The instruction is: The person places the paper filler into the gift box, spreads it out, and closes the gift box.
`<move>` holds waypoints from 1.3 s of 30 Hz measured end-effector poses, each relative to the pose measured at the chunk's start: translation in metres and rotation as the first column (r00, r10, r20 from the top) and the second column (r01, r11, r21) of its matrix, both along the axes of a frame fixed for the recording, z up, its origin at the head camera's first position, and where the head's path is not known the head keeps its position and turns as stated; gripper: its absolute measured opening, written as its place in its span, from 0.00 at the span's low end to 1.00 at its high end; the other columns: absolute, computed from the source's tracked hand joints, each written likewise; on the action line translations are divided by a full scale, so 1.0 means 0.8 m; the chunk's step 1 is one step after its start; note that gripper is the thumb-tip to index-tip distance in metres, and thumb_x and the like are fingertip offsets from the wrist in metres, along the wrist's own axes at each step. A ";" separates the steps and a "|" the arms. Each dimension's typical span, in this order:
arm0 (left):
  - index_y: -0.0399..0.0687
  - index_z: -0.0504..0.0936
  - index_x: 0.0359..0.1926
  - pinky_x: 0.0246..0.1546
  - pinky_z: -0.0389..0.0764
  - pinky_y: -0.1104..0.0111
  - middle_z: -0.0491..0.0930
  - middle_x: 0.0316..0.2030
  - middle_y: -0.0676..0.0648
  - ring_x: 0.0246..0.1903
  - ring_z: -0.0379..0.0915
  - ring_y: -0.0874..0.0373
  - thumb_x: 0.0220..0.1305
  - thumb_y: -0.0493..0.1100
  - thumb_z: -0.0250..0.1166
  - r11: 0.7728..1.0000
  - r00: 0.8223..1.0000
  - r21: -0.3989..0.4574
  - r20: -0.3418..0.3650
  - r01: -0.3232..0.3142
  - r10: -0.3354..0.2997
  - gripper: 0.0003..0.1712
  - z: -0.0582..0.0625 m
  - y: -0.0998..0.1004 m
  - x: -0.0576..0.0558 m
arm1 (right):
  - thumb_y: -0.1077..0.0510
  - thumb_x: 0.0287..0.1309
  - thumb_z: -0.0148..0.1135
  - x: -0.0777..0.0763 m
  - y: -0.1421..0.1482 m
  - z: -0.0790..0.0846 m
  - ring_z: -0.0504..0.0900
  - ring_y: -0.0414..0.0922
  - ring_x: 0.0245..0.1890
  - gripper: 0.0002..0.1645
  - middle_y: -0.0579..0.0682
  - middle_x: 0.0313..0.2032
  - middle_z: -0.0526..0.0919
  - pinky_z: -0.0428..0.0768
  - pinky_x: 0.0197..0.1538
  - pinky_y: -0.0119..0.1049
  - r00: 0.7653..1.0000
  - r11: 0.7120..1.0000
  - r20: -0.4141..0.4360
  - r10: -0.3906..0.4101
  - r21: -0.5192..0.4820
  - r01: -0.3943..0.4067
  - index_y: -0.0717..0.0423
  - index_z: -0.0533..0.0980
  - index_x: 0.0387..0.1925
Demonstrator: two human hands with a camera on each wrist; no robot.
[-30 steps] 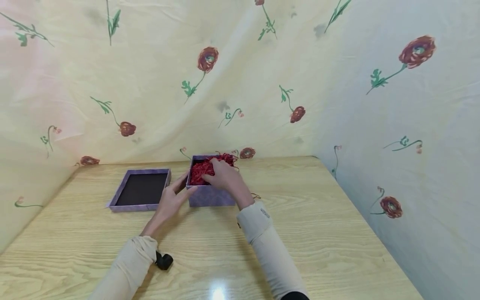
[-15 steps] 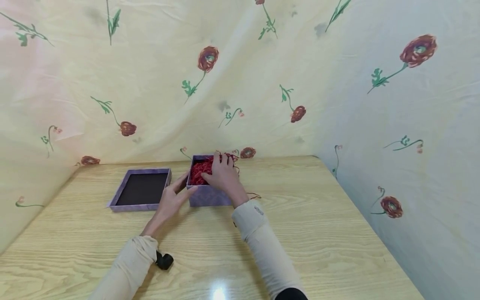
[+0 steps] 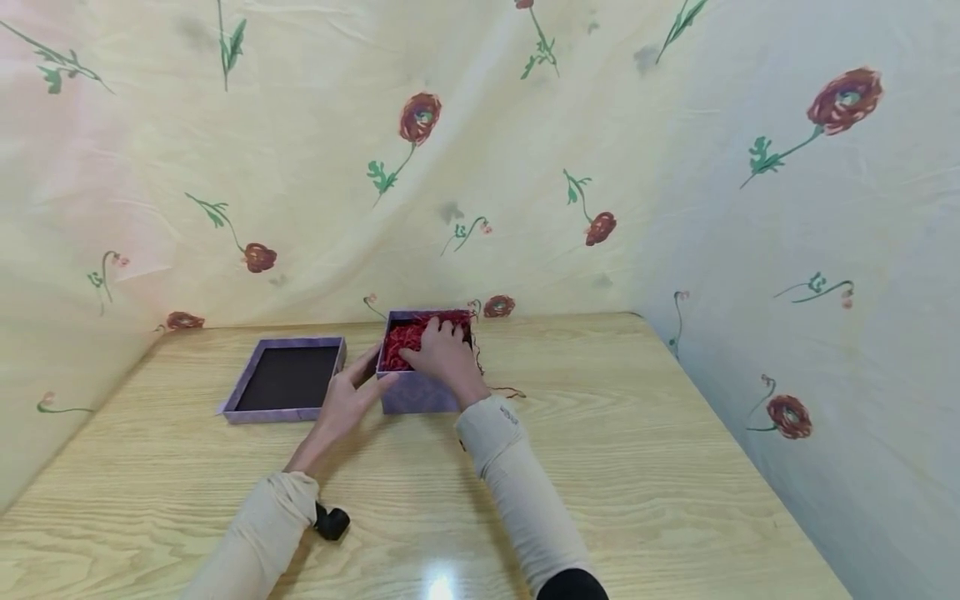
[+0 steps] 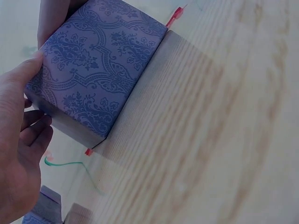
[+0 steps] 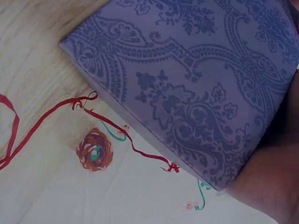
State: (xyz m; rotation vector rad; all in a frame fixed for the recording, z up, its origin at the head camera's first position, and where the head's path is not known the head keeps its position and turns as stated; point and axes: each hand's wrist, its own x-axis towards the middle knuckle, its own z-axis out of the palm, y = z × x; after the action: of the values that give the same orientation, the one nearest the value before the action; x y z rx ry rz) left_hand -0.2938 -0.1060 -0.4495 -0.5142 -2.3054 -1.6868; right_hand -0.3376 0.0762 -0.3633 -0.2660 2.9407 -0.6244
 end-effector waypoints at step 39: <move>0.51 0.64 0.79 0.67 0.71 0.49 0.63 0.75 0.39 0.70 0.66 0.43 0.73 0.49 0.68 1.000 1.000 -0.001 0.016 0.004 -0.004 0.39 0.001 0.002 0.001 | 0.47 0.74 0.61 -0.009 0.027 0.023 0.73 0.58 0.67 0.40 0.64 0.68 0.73 0.73 0.67 0.51 0.955 0.953 -0.023 0.297 -0.059 -0.297 0.68 0.63 0.75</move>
State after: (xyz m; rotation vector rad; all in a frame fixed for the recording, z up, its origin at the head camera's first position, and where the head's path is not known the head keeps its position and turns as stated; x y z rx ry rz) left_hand -0.2931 -0.1047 -0.4487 -0.5085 -2.3181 -1.6973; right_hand -0.3451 0.0976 -0.3449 -0.7063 2.8130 -0.6693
